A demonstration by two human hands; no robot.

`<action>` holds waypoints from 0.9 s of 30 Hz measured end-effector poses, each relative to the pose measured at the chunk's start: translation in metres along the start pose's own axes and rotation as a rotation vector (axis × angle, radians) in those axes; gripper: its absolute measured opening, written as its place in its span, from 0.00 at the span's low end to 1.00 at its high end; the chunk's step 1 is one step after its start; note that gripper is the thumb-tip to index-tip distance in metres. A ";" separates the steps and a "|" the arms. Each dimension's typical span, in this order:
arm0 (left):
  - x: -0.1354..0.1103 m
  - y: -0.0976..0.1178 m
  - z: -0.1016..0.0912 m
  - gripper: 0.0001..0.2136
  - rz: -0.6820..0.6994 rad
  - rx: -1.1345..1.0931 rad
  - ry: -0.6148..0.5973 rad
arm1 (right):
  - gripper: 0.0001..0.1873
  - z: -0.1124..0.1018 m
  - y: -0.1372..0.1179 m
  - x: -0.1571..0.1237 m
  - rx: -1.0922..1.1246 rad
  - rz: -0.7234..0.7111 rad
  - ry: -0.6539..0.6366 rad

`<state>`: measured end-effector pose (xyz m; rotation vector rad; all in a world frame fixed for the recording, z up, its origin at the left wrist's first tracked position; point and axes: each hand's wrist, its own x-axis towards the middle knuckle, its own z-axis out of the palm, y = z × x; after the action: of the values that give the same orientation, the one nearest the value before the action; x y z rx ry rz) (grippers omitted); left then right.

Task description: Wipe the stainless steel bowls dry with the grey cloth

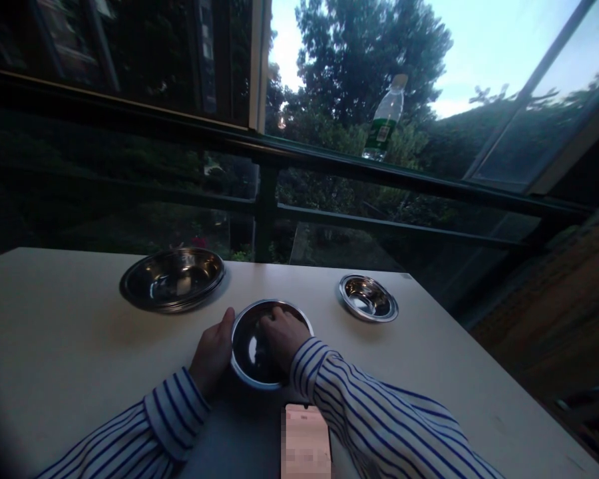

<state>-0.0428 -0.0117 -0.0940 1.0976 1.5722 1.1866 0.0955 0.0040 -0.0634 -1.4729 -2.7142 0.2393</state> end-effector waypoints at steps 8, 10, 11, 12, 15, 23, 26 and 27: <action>0.004 -0.003 -0.001 0.25 0.005 0.032 0.072 | 0.23 -0.011 0.009 -0.003 0.220 -0.193 -0.157; 0.004 -0.002 -0.001 0.25 0.004 0.017 0.052 | 0.25 -0.021 0.018 -0.007 0.239 -0.152 -0.084; 0.003 -0.002 -0.001 0.25 0.005 0.009 0.043 | 0.26 -0.024 0.021 -0.008 0.242 -0.132 -0.040; 0.003 -0.001 -0.001 0.25 0.004 0.001 0.035 | 0.26 -0.027 0.023 -0.008 0.241 -0.113 -0.001; 0.002 -0.001 -0.001 0.25 -0.010 -0.017 0.006 | 0.26 -0.024 0.024 -0.005 0.205 -0.085 0.055; 0.001 0.000 -0.002 0.25 0.026 0.041 0.100 | 0.20 0.002 -0.003 0.010 0.230 -0.124 -0.035; 0.000 0.002 -0.002 0.24 0.019 0.061 0.133 | 0.20 -0.003 -0.005 0.003 0.273 -0.157 -0.135; 0.000 0.002 -0.002 0.24 0.021 0.047 0.123 | 0.19 -0.007 -0.003 -0.001 0.268 -0.153 -0.155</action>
<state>-0.0442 -0.0122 -0.0912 1.0912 1.6935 1.2577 0.0939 0.0026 -0.0562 -1.2163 -2.7564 0.7057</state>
